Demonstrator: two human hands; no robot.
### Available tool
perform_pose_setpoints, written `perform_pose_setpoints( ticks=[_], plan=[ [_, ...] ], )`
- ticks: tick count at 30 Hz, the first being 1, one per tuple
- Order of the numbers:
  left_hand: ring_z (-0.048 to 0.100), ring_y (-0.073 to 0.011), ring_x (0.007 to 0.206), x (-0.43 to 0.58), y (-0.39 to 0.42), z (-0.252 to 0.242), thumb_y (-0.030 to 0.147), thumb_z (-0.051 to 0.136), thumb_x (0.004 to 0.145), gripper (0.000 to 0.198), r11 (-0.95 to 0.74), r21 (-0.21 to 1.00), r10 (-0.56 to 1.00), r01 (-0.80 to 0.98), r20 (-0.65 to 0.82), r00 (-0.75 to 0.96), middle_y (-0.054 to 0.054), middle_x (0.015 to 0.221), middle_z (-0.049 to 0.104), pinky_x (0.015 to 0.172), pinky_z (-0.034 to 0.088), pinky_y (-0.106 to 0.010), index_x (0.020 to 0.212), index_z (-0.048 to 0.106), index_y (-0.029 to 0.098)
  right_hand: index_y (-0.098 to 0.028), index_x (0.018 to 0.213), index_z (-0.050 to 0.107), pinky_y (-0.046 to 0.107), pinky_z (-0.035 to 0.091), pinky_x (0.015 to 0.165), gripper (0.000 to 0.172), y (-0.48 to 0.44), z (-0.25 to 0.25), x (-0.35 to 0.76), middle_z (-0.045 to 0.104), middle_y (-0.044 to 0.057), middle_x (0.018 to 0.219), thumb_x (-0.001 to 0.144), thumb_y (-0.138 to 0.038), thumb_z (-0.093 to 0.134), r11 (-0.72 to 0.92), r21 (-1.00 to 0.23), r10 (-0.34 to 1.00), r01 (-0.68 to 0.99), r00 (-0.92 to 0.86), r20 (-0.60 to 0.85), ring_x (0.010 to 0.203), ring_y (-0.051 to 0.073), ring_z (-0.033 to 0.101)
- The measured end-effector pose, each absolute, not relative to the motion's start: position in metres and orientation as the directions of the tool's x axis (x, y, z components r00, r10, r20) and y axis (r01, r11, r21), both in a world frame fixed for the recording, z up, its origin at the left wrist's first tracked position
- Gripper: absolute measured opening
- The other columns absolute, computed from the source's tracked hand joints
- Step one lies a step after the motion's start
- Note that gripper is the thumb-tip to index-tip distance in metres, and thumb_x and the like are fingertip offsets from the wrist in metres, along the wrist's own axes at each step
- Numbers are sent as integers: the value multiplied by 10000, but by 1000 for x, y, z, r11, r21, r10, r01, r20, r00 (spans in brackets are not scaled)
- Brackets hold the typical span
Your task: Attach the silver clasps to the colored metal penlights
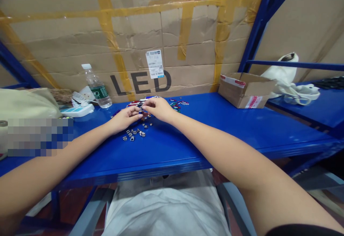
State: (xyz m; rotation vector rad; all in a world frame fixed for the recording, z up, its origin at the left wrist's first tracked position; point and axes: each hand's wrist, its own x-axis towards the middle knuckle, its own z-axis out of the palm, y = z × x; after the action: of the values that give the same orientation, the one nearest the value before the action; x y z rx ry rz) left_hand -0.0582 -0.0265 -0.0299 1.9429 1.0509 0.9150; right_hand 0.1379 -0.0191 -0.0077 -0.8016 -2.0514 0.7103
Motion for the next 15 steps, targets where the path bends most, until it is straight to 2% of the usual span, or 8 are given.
perform_pose_setpoints(
  ticks=[6,15],
  plan=[
    [667,-209,929,-56,-29,-29,492,687,723,394,-398,845,878,356,240,414,-43,897,710,872,496,-381,890,528,172,-144,831,671,260,471,736,91,-22,-7,138,712,36,809,829,-177,585,685,-639,715,350,-493,495,758,130,633],
    [675,-230,914,-53,-31,-29,548,692,710,433,-422,833,881,358,283,379,-70,916,728,869,509,-399,876,590,161,-150,801,650,256,407,752,107,-16,0,140,682,36,824,846,-152,552,831,-326,554,451,-612,564,799,141,591]
  ],
)
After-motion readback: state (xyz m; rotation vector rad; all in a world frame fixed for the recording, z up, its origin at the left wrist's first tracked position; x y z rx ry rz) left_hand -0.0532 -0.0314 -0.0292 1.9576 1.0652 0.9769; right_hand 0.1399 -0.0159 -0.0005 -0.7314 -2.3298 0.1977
